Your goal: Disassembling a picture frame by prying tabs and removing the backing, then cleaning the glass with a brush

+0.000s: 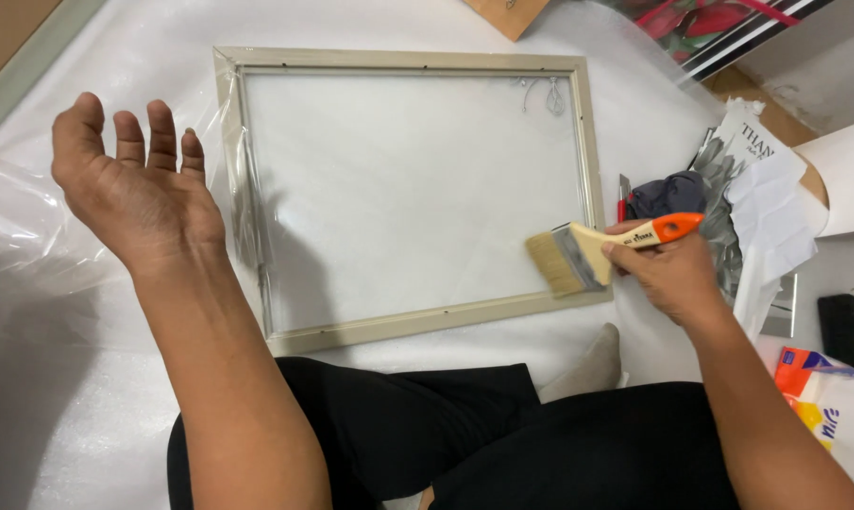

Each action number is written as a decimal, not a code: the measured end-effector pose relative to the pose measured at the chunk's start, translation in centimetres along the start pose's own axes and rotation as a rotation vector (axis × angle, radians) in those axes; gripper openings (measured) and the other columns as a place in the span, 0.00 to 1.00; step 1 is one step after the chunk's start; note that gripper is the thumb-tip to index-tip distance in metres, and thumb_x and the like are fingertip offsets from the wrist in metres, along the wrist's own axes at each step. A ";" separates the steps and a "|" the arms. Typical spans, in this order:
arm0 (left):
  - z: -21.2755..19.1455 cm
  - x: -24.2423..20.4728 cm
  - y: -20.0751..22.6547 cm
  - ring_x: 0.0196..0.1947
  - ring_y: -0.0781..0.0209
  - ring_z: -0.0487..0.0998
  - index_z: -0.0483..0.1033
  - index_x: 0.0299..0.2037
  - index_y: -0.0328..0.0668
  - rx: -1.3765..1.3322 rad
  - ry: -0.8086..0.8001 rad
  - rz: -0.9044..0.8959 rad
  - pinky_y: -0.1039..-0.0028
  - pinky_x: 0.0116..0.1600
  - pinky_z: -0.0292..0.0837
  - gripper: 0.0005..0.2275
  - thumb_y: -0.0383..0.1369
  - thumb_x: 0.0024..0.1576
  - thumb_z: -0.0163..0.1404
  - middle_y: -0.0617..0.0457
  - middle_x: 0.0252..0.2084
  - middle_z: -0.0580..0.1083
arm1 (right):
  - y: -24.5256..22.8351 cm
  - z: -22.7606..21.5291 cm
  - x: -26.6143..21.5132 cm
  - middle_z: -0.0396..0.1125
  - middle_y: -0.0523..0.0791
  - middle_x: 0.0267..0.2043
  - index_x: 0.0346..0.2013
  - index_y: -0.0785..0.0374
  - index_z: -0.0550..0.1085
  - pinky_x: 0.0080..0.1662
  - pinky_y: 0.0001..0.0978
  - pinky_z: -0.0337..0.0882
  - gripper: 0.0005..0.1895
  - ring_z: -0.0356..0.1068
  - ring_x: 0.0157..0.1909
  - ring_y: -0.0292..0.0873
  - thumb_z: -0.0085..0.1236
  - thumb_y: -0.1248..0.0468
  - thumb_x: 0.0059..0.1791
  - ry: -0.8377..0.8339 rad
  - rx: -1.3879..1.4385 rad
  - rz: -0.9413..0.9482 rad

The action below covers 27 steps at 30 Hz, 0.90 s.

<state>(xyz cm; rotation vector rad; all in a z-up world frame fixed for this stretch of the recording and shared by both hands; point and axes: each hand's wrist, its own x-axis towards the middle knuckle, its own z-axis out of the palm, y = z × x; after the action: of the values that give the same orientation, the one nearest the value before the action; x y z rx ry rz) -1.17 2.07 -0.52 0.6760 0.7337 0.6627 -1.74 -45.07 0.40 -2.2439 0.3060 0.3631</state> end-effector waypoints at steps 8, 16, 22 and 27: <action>1.6 -1.3 0.1 0.46 0.58 0.79 0.70 0.57 0.37 0.023 0.084 -0.101 0.69 0.51 0.73 0.26 0.38 0.47 0.49 0.47 0.50 0.67 | -3.6 4.8 -2.3 0.74 0.46 0.36 0.47 0.69 0.77 0.34 0.23 0.71 0.12 0.68 0.31 0.35 0.62 0.74 0.48 0.207 0.063 -0.291; 1.6 -1.4 0.6 0.43 0.60 0.78 0.71 0.54 0.40 0.046 0.118 -0.122 0.71 0.48 0.70 0.21 0.37 0.50 0.49 0.52 0.45 0.68 | -10.5 22.8 -6.5 0.75 0.42 0.28 0.41 0.63 0.82 0.26 0.23 0.69 0.11 0.66 0.23 0.32 0.64 0.70 0.44 -0.153 0.328 -0.241; 0.6 -0.3 -0.5 0.40 0.54 0.81 0.69 0.43 0.46 -0.095 0.150 -0.074 0.67 0.43 0.76 0.15 0.34 0.48 0.60 0.51 0.44 0.66 | -4.2 14.0 -0.4 0.74 0.52 0.31 0.38 0.56 0.83 0.38 0.36 0.72 0.13 0.70 0.32 0.41 0.65 0.69 0.40 0.174 0.143 -0.127; 0.4 -0.6 -0.3 0.41 0.51 0.82 0.71 0.40 0.48 -0.168 0.119 -0.093 0.65 0.44 0.77 0.12 0.33 0.48 0.60 0.51 0.43 0.67 | 1.9 5.2 5.6 0.71 0.45 0.30 0.40 0.46 0.83 0.35 0.29 0.68 0.11 0.71 0.31 0.39 0.67 0.63 0.44 0.497 -0.154 -0.180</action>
<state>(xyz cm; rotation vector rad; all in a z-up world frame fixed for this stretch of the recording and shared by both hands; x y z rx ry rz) -1.07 1.33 -0.34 0.4491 0.8044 0.6744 1.97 -42.81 -6.13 -2.4697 0.3375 -0.2825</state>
